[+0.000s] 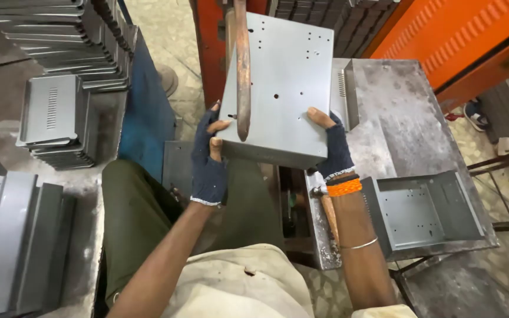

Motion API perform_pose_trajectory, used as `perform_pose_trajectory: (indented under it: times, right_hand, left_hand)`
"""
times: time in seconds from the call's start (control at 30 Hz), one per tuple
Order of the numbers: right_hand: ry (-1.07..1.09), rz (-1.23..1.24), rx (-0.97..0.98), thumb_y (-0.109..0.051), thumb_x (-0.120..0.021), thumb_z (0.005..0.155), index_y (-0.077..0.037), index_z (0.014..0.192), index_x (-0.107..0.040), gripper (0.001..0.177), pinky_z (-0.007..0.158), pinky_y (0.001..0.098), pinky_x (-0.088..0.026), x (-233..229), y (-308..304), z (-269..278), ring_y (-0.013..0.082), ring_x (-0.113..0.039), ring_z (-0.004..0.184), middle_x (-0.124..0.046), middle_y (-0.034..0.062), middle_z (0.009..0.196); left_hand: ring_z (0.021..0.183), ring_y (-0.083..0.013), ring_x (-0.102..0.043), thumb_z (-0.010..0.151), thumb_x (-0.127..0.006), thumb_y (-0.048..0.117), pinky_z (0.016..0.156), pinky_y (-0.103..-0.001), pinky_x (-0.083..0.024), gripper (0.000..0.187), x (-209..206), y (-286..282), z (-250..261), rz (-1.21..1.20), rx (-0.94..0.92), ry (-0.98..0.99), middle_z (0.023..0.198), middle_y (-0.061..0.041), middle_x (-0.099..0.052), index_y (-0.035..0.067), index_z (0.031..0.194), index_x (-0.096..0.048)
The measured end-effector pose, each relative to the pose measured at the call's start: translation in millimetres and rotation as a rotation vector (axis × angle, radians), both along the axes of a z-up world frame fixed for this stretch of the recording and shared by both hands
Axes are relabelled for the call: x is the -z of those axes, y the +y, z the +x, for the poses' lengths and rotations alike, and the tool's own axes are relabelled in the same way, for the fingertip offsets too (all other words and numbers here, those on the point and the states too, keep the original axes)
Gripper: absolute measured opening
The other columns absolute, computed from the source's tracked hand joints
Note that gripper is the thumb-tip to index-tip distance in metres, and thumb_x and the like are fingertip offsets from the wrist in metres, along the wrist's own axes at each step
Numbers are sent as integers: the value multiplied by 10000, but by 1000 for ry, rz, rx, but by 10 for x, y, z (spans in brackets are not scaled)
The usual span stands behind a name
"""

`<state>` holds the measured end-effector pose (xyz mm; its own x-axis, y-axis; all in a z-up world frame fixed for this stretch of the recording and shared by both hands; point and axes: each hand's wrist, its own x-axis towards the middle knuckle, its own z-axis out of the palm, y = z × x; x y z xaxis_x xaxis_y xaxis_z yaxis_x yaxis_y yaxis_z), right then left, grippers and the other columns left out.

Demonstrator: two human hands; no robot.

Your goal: The recorder is spot welding components of metal boxes together at a workstation.

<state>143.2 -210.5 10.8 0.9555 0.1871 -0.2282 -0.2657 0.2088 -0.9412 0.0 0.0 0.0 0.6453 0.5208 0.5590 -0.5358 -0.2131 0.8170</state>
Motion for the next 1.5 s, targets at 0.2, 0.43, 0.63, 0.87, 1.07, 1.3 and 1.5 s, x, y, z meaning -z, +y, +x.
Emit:
perform_pose_trajectory:
  times: [0.2, 0.43, 0.63, 0.87, 1.07, 1.3, 1.5]
  right_hand:
    - [-6, 39, -9, -260, -813, 784, -132, 1173, -747, 415, 759, 321, -578, 32, 10, 51, 206, -697, 798, -733, 106, 937]
    - [36, 110, 65, -218, -717, 847, -113, 1153, -756, 325, 765, 250, -584, 35, 53, -2, 124, -719, 789, -750, 33, 937]
    - [-3, 73, 80, -184, -760, 810, -129, 1154, -751, 348, 755, 293, -618, 239, -31, 126, 189, -760, 788, -776, 88, 951]
    - [2, 98, 126, -195, -748, 880, -136, 1192, -733, 318, 638, 236, -608, 145, 15, -6, 158, -737, 721, -730, 46, 853]
    - [-34, 93, 50, -205, -812, 835, -160, 1199, -720, 378, 614, 347, -657, 297, -58, 64, 246, -768, 743, -747, 131, 903]
    - [20, 184, 13, -216, -738, 873, -95, 1034, -739, 202, 626, 237, -607, 89, -82, 345, 140, -746, 672, -771, 62, 861]
    - [45, 93, -54, -203, -722, 861, -87, 1085, -735, 252, 700, 223, -615, 90, -165, 624, 92, -762, 733, -770, 7, 863]
  left_hand:
    - [1402, -271, -506, 1076, -469, 456, 1215, -425, -341, 428, 10, -25, 25, -18, -32, -24, 1461, -135, -580, 105, 1170, -696]
    - [1355, -262, -549, 1059, -504, 452, 1197, -416, -370, 432, -42, -70, 19, -55, -78, -26, 1377, -145, -646, 86, 1150, -716]
    - [1324, -251, -580, 1062, -509, 423, 1181, -394, -396, 413, -76, -106, 41, -94, -91, -38, 1350, -152, -665, 79, 1170, -710]
    - [1284, -270, -595, 1068, -534, 327, 1191, -418, -377, 355, -56, -138, 65, -128, -83, -104, 1257, -175, -700, 13, 1077, -699]
    - [1405, -287, -517, 984, -533, 239, 1196, -419, -404, 265, 84, -75, -6, -215, 32, -37, 1484, -157, -554, 42, 1070, -686]
    - [1494, -318, -405, 938, -503, 608, 1257, -430, -296, 735, -104, -31, -86, 116, 52, 86, 1590, -166, -444, 68, 1432, -566]
    - [1489, -333, -386, 933, -785, 187, 1227, -424, -357, 748, 3, -206, -15, 239, -81, 71, 1642, -169, -362, 135, 1575, -406]
